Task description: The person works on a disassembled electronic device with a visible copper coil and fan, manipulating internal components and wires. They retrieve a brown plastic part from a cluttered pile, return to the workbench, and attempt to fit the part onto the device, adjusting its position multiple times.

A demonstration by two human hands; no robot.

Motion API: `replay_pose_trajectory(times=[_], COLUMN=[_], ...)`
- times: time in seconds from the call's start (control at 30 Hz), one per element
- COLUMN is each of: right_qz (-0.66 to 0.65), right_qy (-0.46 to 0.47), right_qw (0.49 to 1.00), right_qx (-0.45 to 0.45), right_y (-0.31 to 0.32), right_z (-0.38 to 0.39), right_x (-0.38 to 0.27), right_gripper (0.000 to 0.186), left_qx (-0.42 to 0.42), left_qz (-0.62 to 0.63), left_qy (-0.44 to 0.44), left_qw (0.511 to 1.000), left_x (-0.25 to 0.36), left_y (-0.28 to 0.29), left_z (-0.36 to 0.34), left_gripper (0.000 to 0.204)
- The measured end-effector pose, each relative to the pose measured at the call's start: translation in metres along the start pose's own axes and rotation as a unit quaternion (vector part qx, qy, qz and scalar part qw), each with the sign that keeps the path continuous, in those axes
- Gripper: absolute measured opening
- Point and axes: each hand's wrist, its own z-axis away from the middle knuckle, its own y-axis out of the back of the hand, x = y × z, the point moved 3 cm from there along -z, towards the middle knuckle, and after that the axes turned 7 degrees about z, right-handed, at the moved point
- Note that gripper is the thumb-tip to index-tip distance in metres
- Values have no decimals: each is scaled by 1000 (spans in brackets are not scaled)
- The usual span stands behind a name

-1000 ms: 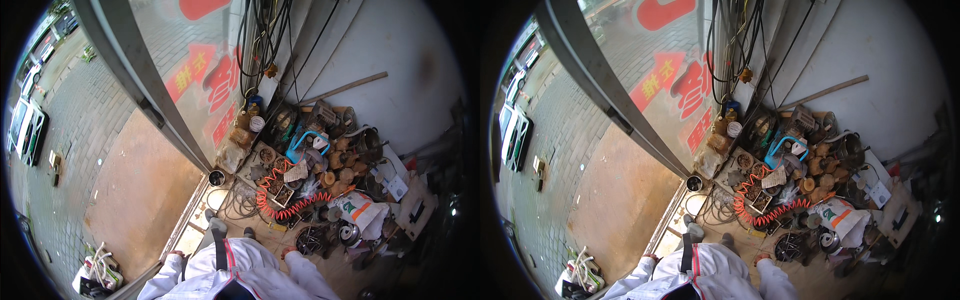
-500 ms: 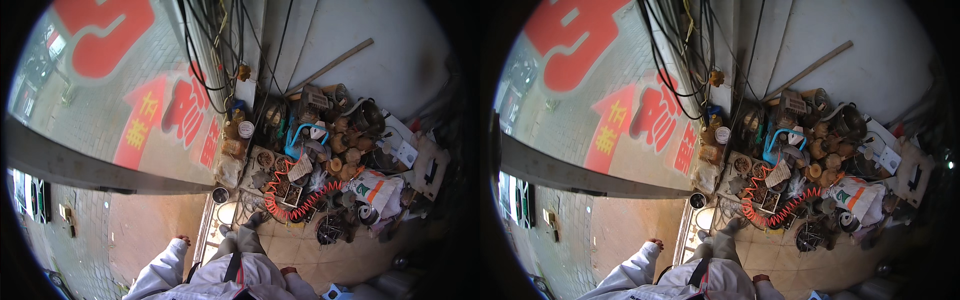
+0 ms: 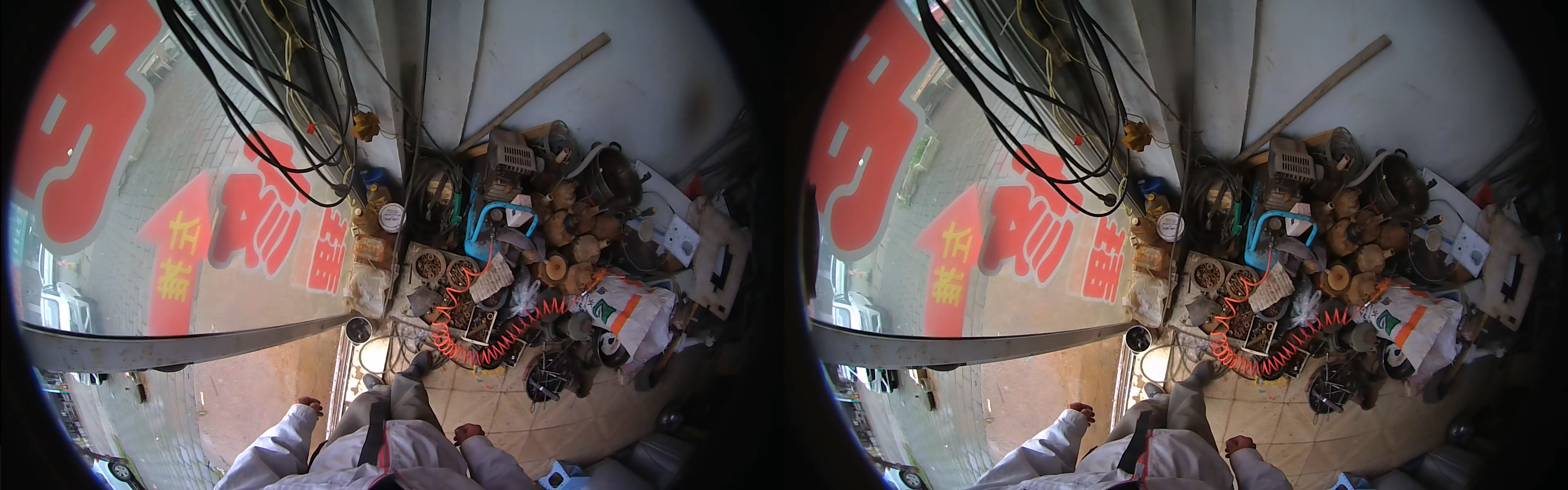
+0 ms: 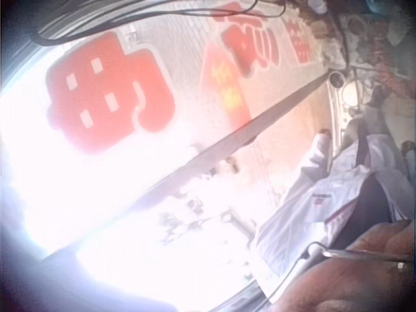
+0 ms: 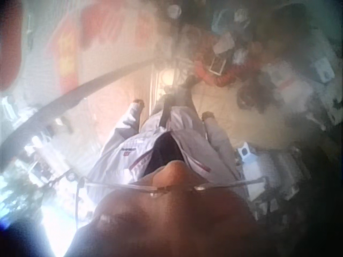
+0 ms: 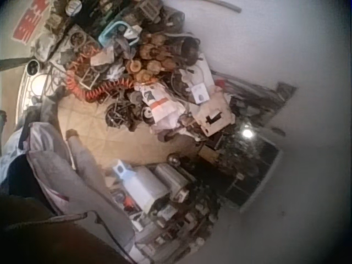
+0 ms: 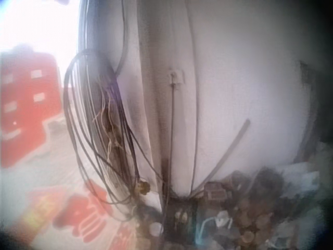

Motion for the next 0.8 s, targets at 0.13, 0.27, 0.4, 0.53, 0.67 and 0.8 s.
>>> replay_pose_trajectory(times=[0.13, 0.27, 0.4, 0.53, 0.67, 0.8], right_qz=[-2, -24, -61, -39, 7, 32], right_qy=[2, 5, -4, -19, -13, 5], right_qw=[1000, 1000, 998, 999, 999, 999], right_qx=[-14, -7, -1, -17, -39, -42], right_y=[6, 4, -3, -16, -29, -36], right_z=[-26, -37, -32, -17, -5, -9], right_x=[6, 10, 5, -6, -15, -16], right_gripper=[27, 23, 23, 26, 27, 27], left_qx=[14, 29, 9, 16, 23, 17], left_qz=[-15, -14, -63, -111, -109, -95], left_qy=[-13, 3, 10, -14, -45, -56], left_qw=[1000, 999, 998, 994, 993, 994], left_x=[-1, 5, 22, 43, 56, 55], left_y=[-8, -21, -35, -46, -47, -36], left_z=[6, 6, 2, 3, 7, 8], left_gripper=[27, 26, 23, 22, 23, 23])
